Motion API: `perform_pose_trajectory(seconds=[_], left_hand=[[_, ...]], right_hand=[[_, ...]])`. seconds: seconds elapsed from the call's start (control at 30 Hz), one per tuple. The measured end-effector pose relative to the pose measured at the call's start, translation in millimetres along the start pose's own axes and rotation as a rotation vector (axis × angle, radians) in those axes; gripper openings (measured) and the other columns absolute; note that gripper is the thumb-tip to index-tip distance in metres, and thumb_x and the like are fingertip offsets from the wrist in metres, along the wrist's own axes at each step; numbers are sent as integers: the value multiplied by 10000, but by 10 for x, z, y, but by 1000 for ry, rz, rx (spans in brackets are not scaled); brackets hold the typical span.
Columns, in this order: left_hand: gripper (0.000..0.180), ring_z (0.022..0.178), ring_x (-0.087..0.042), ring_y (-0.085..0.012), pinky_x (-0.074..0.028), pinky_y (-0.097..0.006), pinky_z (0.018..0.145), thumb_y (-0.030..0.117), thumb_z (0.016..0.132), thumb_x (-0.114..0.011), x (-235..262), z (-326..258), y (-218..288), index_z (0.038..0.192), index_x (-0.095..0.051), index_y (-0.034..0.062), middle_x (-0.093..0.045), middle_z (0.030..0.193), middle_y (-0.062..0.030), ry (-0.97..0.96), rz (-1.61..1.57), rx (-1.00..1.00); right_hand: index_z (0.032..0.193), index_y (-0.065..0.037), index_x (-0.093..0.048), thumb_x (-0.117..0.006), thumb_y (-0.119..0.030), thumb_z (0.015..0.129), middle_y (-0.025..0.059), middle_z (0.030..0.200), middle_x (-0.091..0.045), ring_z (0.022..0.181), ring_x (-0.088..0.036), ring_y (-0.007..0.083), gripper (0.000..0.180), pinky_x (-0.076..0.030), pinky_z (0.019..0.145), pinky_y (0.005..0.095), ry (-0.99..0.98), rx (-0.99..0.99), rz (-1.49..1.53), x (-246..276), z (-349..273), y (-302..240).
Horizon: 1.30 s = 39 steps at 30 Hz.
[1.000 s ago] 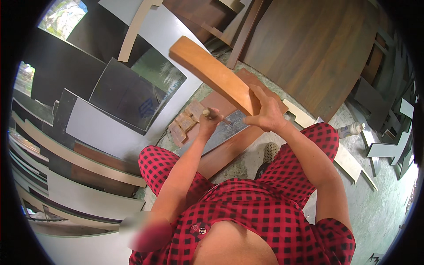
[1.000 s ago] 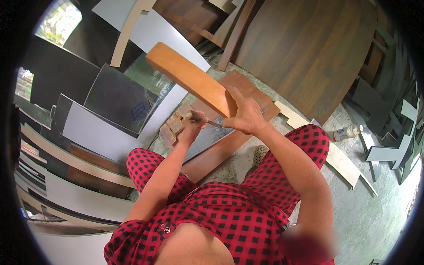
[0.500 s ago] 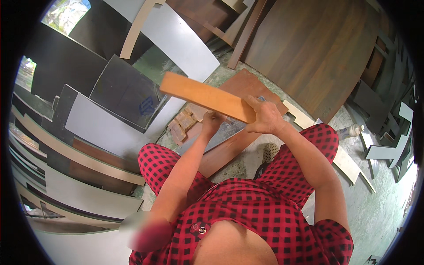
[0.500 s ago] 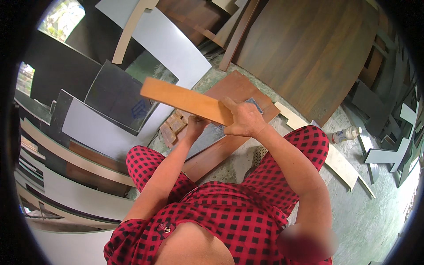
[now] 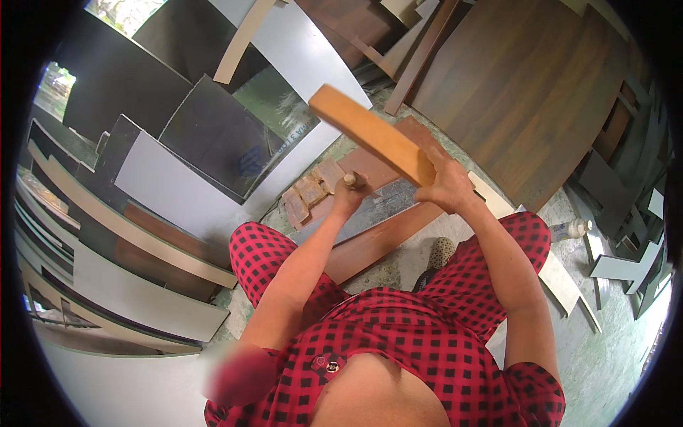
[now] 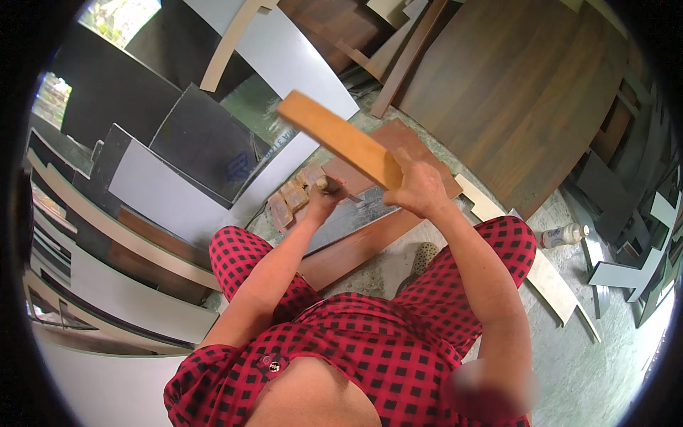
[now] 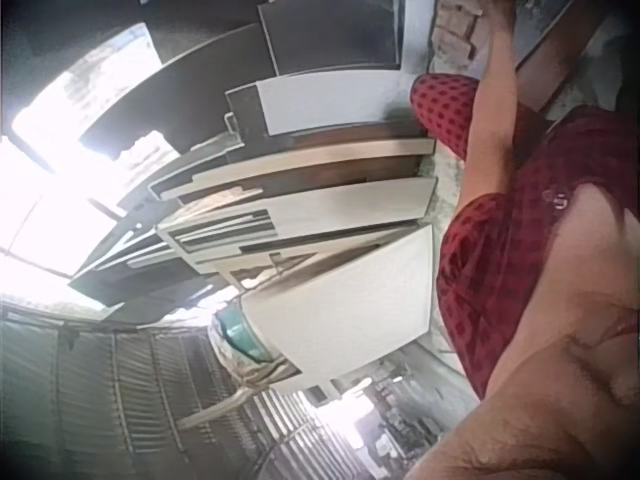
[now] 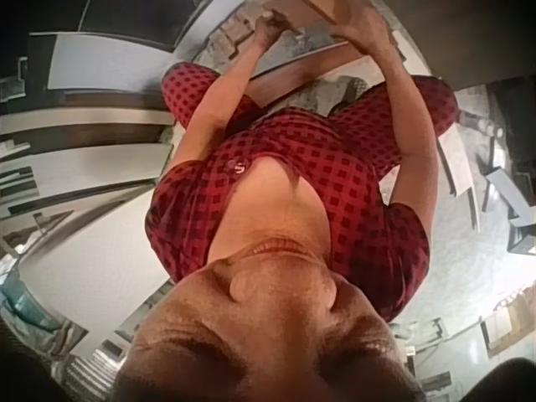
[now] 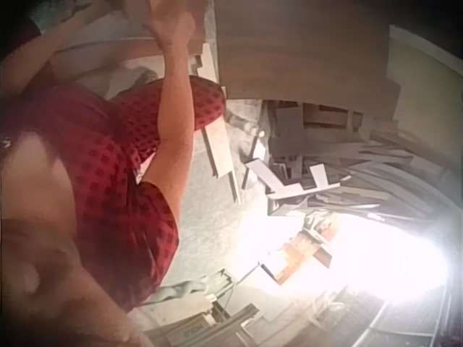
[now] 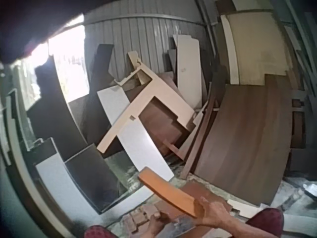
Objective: The recorder uses a hand-held scraper tool to remove material from the surface of small wood blocks and larger wood panels in a workshop environment.
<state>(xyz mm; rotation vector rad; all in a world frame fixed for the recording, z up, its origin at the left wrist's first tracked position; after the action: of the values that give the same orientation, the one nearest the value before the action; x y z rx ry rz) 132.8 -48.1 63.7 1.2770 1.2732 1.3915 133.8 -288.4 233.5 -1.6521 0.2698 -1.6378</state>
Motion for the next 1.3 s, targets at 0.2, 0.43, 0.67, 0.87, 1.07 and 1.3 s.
perform_pose_trajectory(seconds=[0.2, 0.43, 0.67, 0.87, 1.07, 1.3], left_hand=[[228, 628, -526, -87, -447, -257, 554, 43, 702, -738, 67, 42, 89, 876, -592, 62, -567, 720, 11, -18, 145, -55], [226, 646, -531, -83, -455, -254, 597, 17, 702, -718, -76, 59, 50, 876, -581, 57, -565, 714, 21, -100, 121, -98], [228, 633, -548, -82, -442, -251, 581, -21, 697, -676, -168, 69, -58, 885, -576, 59, -557, 669, 20, -140, 88, -78], [223, 720, -604, -143, -480, -309, 645, 119, 672, -701, -169, 45, -41, 857, -618, 26, -637, 749, -64, -109, 164, -62], [295, 787, -646, -247, -501, -355, 702, 156, 647, -717, -102, -20, -18, 898, -626, 30, -671, 832, -127, -82, 232, 69], [335, 846, -616, -257, -478, -362, 758, 125, 607, -760, -95, -190, 146, 901, -605, 81, -636, 869, -100, -69, 384, -166]], right_hand=[[1253, -30, -485, -725, -245, 488, 243, 927, -612, 899, -595, 390, 830, -471, 782, 412, -57, -144, 70, 16, 28, 71], [1236, -35, -497, -703, -241, 493, 240, 881, -617, 859, -602, 395, 798, -475, 764, 425, -55, -88, 19, 5, 27, 9], [1215, -36, -507, -686, -235, 508, 214, 920, -629, 850, -608, 390, 755, -481, 745, 437, 118, 152, 17, 42, -4, -128], [1242, -100, -509, -730, -229, 499, 191, 932, -639, 866, -612, 371, 785, -494, 756, 432, -194, 133, -174, -132, 4, -38], [1235, -131, -501, -711, -224, 522, 188, 917, -642, 836, -623, 363, 750, -509, 719, 442, -202, 91, -278, -207, -7, -50], [1224, -124, -499, -714, -199, 500, 181, 970, -642, 845, -624, 370, 759, -506, 729, 433, 22, 111, -142, -157, 150, -283]])
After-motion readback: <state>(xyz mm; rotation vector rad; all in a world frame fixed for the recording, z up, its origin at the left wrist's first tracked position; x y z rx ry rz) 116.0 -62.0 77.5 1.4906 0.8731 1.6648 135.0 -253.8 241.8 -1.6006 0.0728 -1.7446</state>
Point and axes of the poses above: each hand's wrist, its own z-axis towards the middle knuckle, its own x-axis out of the back of the hand, y = z × x, the point moved 6 cm from there along z, towards the middle knuckle
